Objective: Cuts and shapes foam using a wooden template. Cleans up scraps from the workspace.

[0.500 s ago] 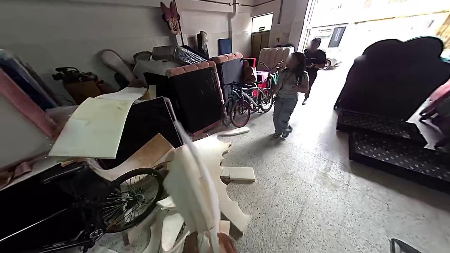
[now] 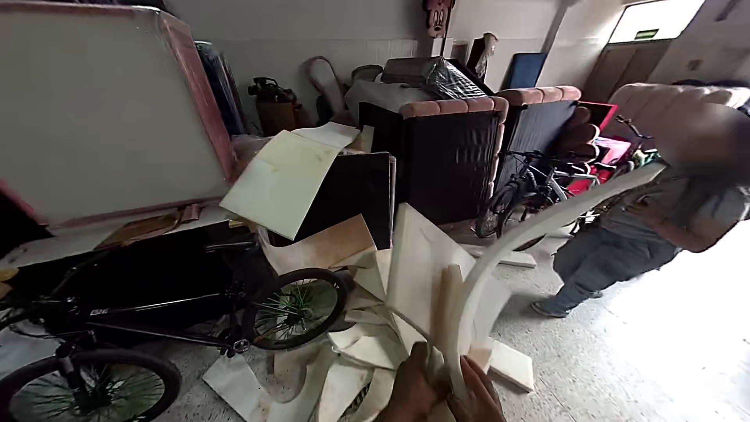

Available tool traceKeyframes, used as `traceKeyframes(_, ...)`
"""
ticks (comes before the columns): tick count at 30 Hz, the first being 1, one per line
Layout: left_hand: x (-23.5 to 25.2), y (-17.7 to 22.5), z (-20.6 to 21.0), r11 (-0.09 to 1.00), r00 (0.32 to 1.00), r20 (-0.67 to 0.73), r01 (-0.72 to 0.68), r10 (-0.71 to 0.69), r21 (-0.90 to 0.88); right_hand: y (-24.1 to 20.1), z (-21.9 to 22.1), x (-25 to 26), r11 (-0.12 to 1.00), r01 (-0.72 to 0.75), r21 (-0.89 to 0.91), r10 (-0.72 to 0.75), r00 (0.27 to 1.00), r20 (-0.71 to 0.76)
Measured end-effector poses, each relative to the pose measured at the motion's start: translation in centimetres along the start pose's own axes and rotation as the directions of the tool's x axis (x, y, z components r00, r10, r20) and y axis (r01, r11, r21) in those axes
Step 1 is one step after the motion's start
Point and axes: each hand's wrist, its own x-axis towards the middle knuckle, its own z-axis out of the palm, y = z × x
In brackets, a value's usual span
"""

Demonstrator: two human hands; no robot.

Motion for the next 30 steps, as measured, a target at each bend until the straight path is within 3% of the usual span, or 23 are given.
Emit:
traceKeyframes(7, 15.8, -0.6, -9.0, 0.979, 0.990, 0.017, -0.139, 0.143, -0.146, -2.2, 7.6, 16.3, 0.985, 0.018, -0.170, -0.028, 0.998, -0.058)
traceKeyframes(13, 32.1, -5.1, -15.3, 0.999, 0.977, 0.214, -0.033, 0.028, 0.022, 2.4, 16.8, 27.9, 0.995, -0.072, -0.065, 0.075, 0.997, 0.035)
traceKeyframes(19, 46.7, -11.3, -17.0, 0.991, 0.915, 0.382, 0.131, -0.127, 0.016, 9.8, 24.9, 37.5, 0.962, -0.271, 0.038, 0.262, 0.953, 0.150)
traceKeyframes(24, 58.3, -13.9, -16.2, 0.971, 0.867, 0.446, 0.237, -0.221, 0.021, 14.7, 28.0, 47.1, 0.922, -0.387, 0.021, 0.374, 0.904, 0.208)
traceKeyframes(27, 64.3, -18.2, -15.2, 0.953, 0.890, 0.341, 0.284, -0.302, 0.101, 18.9, 31.3, 51.4, 0.900, -0.435, 0.023, 0.413, 0.869, 0.273)
traceKeyframes(30, 67.5, -23.6, -15.9, 0.863, 0.871, -0.007, 0.488, -0.492, 0.128, 24.0, 36.9, 54.8, 0.883, -0.465, 0.061, 0.419, 0.841, 0.344)
